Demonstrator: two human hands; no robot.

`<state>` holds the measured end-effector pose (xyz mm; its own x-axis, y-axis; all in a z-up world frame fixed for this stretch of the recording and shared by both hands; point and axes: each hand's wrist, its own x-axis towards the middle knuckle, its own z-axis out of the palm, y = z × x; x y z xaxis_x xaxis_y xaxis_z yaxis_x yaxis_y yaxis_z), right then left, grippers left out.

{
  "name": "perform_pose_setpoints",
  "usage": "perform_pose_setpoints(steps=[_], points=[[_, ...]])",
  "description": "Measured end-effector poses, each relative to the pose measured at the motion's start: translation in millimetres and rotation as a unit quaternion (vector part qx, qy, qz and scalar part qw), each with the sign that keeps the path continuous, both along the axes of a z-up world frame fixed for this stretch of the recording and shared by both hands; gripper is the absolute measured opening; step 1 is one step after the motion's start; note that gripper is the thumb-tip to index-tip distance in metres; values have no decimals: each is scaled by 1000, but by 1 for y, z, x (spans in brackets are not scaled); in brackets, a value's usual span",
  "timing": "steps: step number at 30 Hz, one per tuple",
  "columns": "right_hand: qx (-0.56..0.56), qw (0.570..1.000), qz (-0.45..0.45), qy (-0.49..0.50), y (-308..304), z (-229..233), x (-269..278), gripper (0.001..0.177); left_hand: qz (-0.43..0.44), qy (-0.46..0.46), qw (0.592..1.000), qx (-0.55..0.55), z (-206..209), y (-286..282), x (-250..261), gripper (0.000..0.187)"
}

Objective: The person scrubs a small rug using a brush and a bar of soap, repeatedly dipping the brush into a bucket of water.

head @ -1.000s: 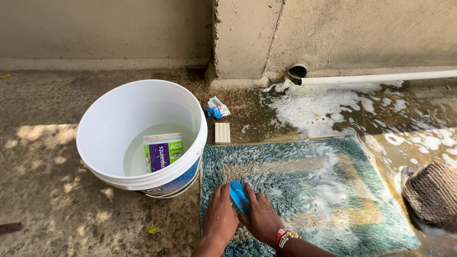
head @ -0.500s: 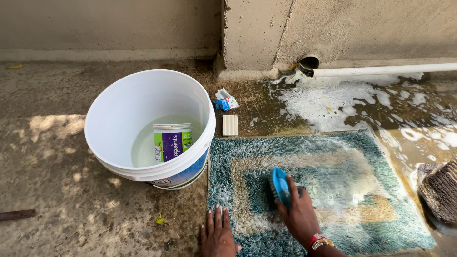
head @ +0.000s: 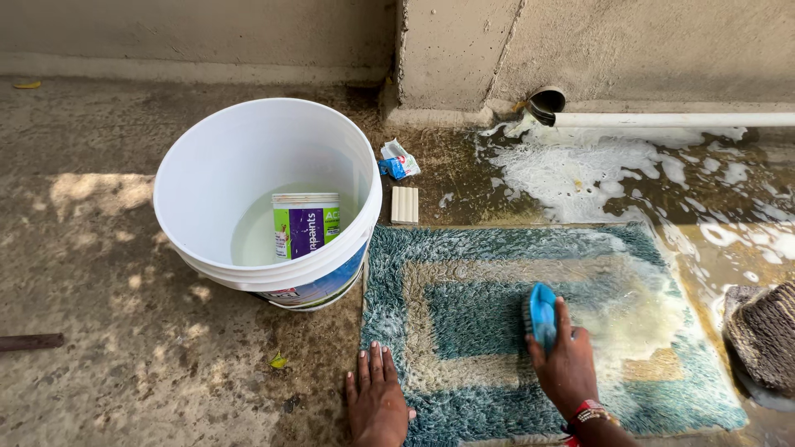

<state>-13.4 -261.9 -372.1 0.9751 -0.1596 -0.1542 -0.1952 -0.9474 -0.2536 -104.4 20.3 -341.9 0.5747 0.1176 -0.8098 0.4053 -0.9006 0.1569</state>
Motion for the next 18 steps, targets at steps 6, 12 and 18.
perform_pose_setpoints(steps=[6,12,18], points=[[38,918,387,72,73,4,-63,90,11,2,1000,2,13,1,-5,107],[-112,992,11,58,-98,6,-7,96,7,-8,1000,-6,-3,4,-11,105],[45,999,29,8,-15,-13,-22,94,2,-16,1000,6,2,1,-11,105]])
